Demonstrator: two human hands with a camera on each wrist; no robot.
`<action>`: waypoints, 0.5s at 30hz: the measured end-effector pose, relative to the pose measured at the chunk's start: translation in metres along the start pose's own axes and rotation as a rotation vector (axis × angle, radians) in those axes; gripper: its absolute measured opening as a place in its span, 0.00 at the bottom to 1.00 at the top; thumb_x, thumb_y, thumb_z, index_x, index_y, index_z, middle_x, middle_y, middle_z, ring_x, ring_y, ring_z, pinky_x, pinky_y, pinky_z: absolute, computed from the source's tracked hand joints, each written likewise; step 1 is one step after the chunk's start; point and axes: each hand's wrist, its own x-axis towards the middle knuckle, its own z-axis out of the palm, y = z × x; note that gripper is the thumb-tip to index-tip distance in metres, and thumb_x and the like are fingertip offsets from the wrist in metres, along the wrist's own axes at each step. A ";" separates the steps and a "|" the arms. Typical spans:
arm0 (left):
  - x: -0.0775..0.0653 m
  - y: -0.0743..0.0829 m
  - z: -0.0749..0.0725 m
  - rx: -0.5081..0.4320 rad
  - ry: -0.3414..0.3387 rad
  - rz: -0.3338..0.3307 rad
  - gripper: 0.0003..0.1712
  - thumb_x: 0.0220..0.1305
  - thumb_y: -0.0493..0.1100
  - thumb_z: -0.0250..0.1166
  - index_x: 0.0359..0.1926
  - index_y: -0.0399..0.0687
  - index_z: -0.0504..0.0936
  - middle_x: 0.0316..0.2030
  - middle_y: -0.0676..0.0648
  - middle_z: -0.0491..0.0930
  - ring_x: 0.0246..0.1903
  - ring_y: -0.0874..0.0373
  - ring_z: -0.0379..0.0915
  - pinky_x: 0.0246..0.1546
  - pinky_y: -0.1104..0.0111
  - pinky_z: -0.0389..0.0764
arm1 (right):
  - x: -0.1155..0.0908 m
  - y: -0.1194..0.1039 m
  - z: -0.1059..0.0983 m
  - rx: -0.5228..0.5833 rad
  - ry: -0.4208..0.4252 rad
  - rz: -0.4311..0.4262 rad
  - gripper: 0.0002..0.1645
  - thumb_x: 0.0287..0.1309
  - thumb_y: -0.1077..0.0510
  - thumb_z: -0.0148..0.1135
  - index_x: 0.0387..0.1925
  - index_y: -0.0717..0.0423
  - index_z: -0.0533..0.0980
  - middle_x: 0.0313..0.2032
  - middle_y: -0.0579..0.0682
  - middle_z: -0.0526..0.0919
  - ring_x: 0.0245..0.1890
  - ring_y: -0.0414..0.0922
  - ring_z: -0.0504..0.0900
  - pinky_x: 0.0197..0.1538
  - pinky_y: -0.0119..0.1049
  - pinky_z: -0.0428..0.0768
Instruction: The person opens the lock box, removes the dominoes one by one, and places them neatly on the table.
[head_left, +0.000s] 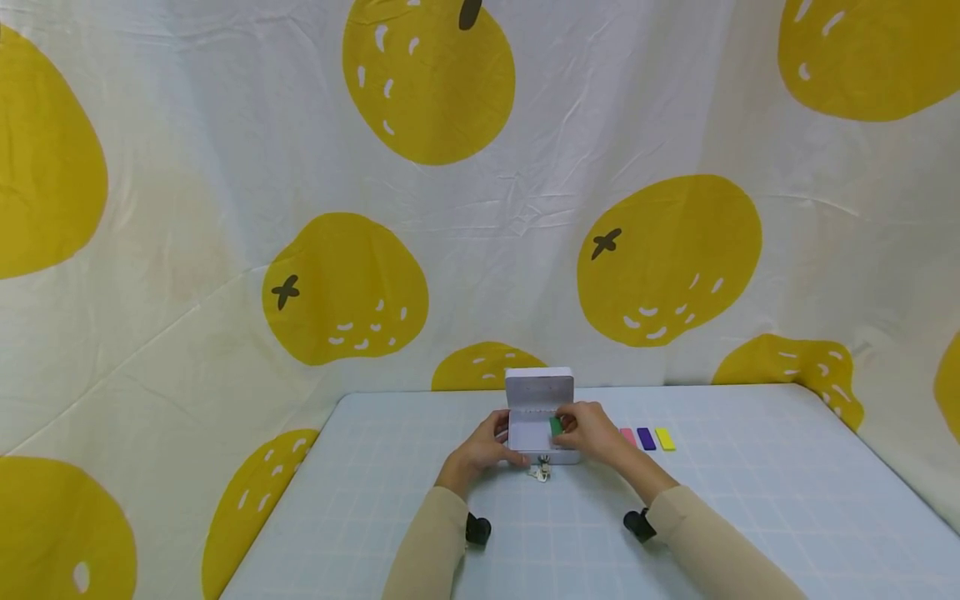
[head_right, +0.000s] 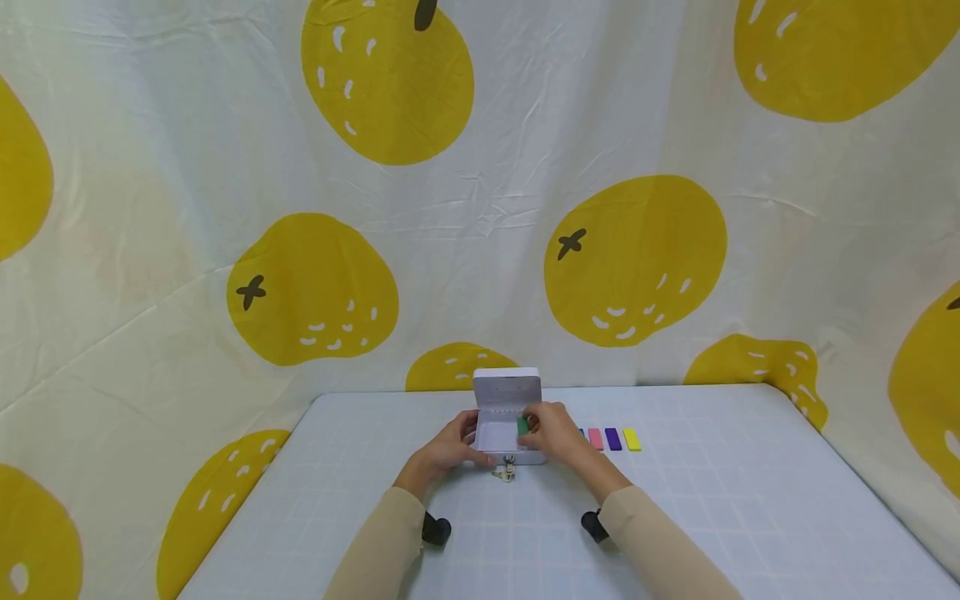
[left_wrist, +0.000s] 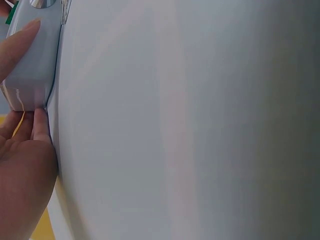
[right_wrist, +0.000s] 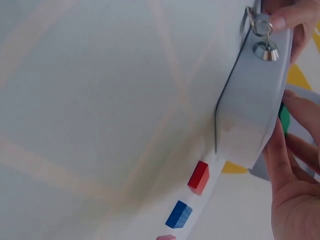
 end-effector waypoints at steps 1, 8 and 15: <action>0.000 0.000 0.000 -0.002 0.001 -0.005 0.56 0.45 0.34 0.84 0.73 0.51 0.65 0.75 0.43 0.63 0.74 0.41 0.58 0.75 0.46 0.60 | -0.001 0.000 -0.001 -0.001 0.000 -0.005 0.22 0.53 0.64 0.78 0.50 0.66 0.82 0.34 0.52 0.84 0.33 0.43 0.78 0.40 0.36 0.84; 0.001 -0.001 0.001 -0.003 0.005 -0.003 0.57 0.43 0.33 0.84 0.73 0.50 0.65 0.75 0.43 0.63 0.74 0.41 0.58 0.75 0.46 0.59 | -0.005 0.002 -0.009 -0.003 0.003 -0.033 0.20 0.52 0.66 0.77 0.48 0.66 0.82 0.33 0.52 0.83 0.33 0.43 0.78 0.39 0.35 0.83; 0.002 -0.002 0.001 0.013 0.012 -0.004 0.58 0.43 0.35 0.85 0.74 0.51 0.65 0.75 0.44 0.63 0.74 0.42 0.58 0.74 0.46 0.60 | -0.008 0.000 -0.018 -0.035 0.005 -0.036 0.20 0.52 0.65 0.77 0.47 0.66 0.83 0.33 0.52 0.84 0.32 0.43 0.79 0.39 0.37 0.84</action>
